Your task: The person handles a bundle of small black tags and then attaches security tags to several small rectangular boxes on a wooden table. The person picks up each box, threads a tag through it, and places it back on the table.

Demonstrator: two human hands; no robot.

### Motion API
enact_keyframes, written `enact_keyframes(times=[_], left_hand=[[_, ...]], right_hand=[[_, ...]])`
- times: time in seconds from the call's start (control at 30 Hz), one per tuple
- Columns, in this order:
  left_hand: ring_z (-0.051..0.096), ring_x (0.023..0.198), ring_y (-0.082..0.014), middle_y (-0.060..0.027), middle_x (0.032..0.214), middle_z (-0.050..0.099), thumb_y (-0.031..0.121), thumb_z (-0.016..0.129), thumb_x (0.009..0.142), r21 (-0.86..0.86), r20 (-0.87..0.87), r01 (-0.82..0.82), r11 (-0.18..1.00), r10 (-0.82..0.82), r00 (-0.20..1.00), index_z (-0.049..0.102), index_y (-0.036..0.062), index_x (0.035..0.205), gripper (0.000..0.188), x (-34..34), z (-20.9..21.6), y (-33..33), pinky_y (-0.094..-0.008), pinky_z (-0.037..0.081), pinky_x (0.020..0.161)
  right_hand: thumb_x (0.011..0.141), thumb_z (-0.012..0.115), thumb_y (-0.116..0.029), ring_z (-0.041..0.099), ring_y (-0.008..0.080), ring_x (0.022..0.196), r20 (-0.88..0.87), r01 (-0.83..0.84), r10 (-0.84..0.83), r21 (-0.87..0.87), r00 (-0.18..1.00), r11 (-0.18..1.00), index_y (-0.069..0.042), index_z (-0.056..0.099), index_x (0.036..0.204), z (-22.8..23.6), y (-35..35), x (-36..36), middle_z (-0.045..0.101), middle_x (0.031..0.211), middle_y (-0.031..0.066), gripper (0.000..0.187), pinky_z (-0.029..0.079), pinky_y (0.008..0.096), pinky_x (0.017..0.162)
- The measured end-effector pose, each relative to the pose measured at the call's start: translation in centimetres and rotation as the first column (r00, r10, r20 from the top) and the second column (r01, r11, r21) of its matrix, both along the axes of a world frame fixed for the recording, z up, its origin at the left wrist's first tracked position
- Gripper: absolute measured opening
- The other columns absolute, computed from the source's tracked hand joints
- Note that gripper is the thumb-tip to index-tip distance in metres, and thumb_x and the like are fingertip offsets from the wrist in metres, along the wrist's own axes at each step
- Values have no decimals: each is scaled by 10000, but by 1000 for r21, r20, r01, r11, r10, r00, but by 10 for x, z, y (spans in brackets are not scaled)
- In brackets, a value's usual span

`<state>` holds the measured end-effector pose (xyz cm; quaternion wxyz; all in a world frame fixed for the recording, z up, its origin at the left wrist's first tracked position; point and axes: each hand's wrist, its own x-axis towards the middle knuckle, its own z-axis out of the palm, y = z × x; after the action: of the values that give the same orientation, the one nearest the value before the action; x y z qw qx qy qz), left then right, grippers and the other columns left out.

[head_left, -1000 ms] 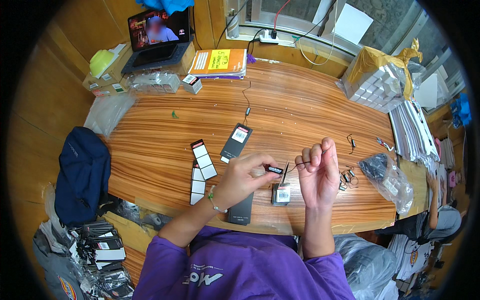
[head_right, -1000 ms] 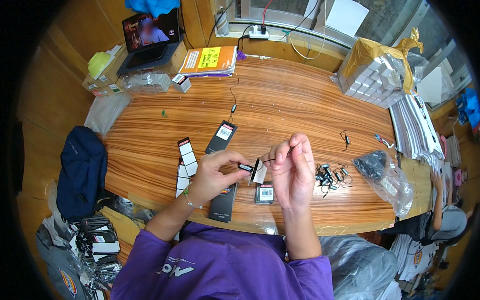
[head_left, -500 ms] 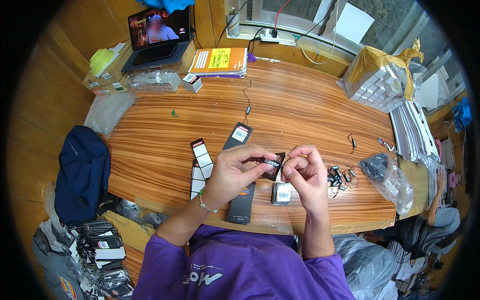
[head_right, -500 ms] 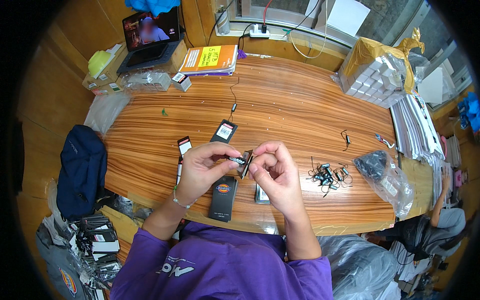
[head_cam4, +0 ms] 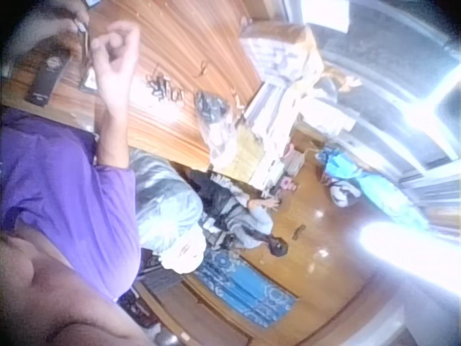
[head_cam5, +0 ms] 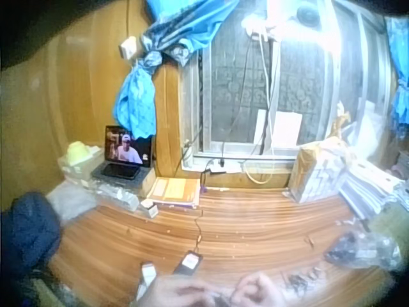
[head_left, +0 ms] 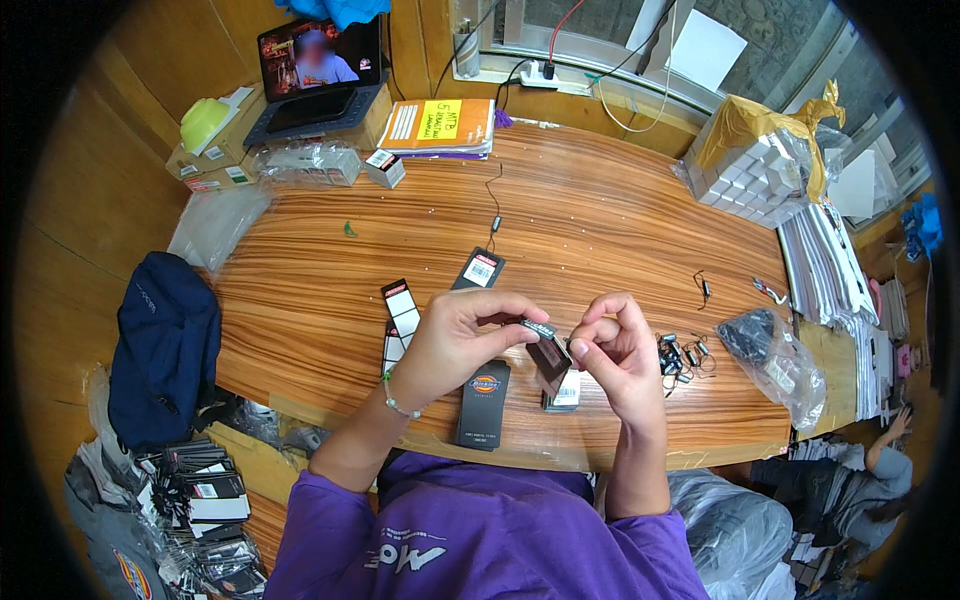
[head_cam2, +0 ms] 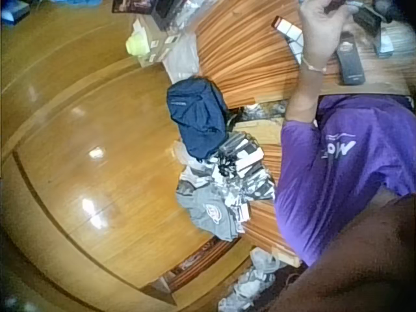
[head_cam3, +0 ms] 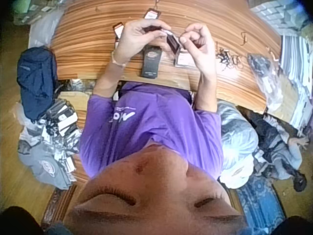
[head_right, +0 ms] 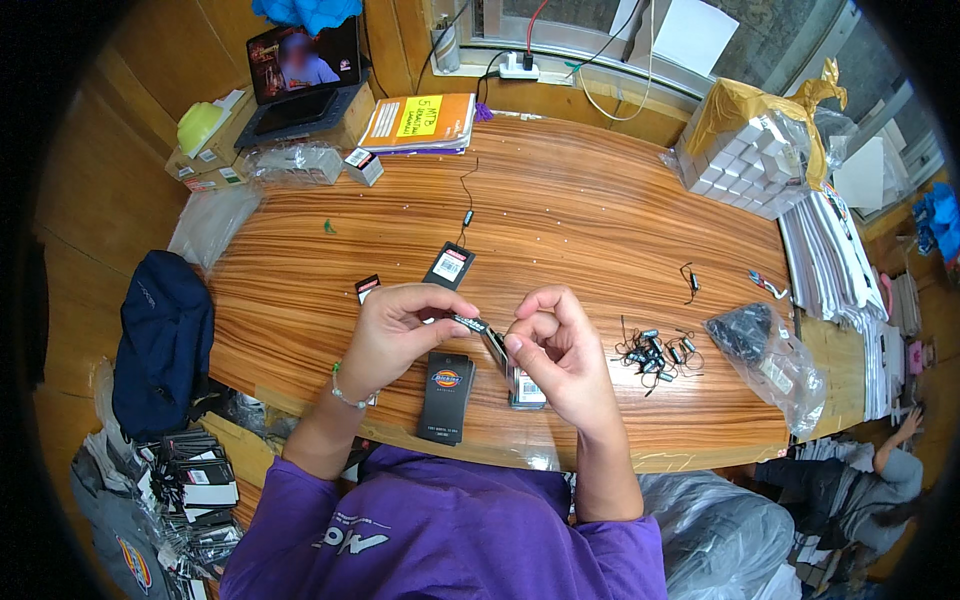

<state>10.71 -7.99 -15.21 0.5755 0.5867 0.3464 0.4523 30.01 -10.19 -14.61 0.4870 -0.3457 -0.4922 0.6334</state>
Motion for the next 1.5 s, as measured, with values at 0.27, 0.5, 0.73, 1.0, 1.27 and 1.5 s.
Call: enact_keyframes(times=[0.27,0.5,0.73,1.0,1.27,1.5], left_hand=[[612,808,-103,-69,879,651,-27,613,777,37,-37,49,998,-47,998,642,-15,937,163,2,2,-1,-218,500,717],[616,802,-104,-70,854,654,-20,610,780,60,-108,81,995,-74,991,643,-15,925,149,1,9,-1,-219,500,711],[621,782,-114,-75,842,652,-12,620,777,27,-57,83,996,-81,995,639,-27,912,137,5,6,-3,-225,502,712],[617,784,-120,-81,847,648,-30,612,779,-85,112,101,991,-92,990,634,-38,904,127,6,4,-7,-232,507,719],[620,757,-117,-72,812,646,-51,617,771,-51,53,139,989,-136,989,635,-29,896,129,7,6,-9,-226,511,689],[605,809,-116,-81,888,639,-53,612,775,-67,108,139,988,-131,985,623,-29,944,171,6,10,-8,-232,498,741]], right_hand=[[835,544,23,506,62,687,8,-20,20,23,1000,1000,-49,400,1000,-2,0,-3,545,730,10,230,405,198,626],[840,544,18,504,63,693,23,-6,5,36,1000,999,-45,405,971,-4,-1,-4,543,741,11,202,406,195,628],[840,553,11,526,72,690,-8,20,-20,35,1000,999,-54,399,928,-8,-4,-8,554,742,27,189,422,193,614],[814,582,19,575,115,663,-161,22,-2,128,987,992,-50,407,914,-24,0,-10,585,739,69,213,458,211,594],[803,604,7,575,114,649,-220,-7,30,106,975,994,-51,417,904,-28,-2,-7,597,730,77,220,459,210,584],[806,617,-33,571,115,687,-216,-8,31,105,976,994,-42,449,933,-27,2,-6,595,801,98,211,460,213,583]])
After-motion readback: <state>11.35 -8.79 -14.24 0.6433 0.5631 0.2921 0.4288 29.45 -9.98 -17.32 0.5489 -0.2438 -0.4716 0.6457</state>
